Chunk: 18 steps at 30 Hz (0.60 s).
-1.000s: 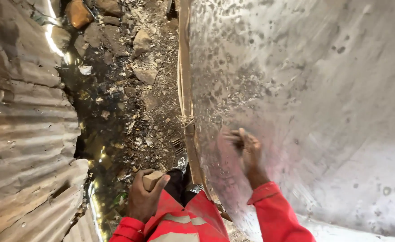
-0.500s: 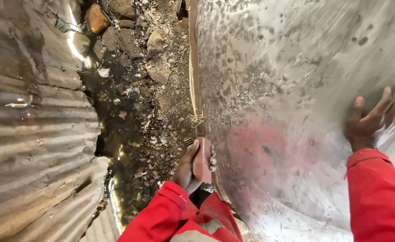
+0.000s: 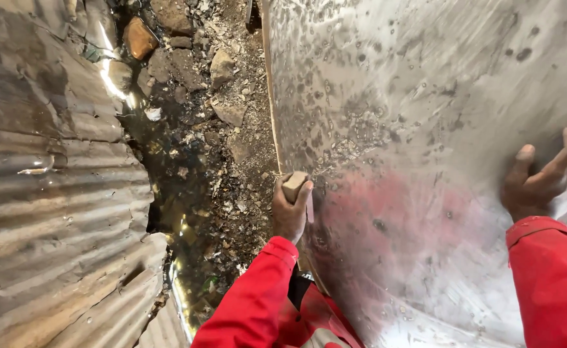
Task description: Using a small block to mark or rub the surface of a car hood, likely as part of a vinyl wrapping or surface preparation process.
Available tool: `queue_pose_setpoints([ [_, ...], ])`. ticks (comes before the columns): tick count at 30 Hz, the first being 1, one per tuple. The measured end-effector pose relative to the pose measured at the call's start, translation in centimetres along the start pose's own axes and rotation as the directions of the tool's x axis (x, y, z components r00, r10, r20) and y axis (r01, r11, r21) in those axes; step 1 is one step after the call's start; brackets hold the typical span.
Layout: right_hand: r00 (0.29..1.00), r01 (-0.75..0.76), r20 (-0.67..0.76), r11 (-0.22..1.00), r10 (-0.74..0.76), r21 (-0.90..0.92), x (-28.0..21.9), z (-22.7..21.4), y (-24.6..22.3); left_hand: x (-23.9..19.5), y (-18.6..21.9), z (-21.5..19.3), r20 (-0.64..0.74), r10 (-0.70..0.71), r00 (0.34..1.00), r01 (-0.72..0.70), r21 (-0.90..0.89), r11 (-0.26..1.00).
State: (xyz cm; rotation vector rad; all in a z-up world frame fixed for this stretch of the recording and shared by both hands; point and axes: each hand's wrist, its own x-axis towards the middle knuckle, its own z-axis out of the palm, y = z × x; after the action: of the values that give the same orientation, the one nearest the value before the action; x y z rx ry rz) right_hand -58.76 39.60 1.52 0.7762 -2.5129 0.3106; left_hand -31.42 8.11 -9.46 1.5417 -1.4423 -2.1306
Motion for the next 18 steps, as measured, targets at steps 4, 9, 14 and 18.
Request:
queue_pose_setpoints([
  [4,1.0,-0.014,0.0,1.0,0.014,-0.009,-0.1,0.0,-0.1,3.4,-2.3,0.9,0.08,0.672,0.736,-0.616,0.49,0.617],
  [9,0.998,-0.055,0.017,0.993,0.053,0.103,-0.4,0.8,0.3,5.5,-4.7,0.8,0.16,0.739,0.655,-0.626,0.662,0.412],
  [14,0.991,-0.134,0.045,0.977,0.128,0.166,-1.1,1.8,1.0,6.4,-3.9,0.2,0.139,0.751,0.646,-0.632,0.648,0.424],
  [18,0.991,-0.128,0.049,0.99,0.126,0.061,-1.3,1.6,1.1,6.1,-2.7,-0.2,0.181,0.768,0.614,-0.687,0.602,0.408],
])
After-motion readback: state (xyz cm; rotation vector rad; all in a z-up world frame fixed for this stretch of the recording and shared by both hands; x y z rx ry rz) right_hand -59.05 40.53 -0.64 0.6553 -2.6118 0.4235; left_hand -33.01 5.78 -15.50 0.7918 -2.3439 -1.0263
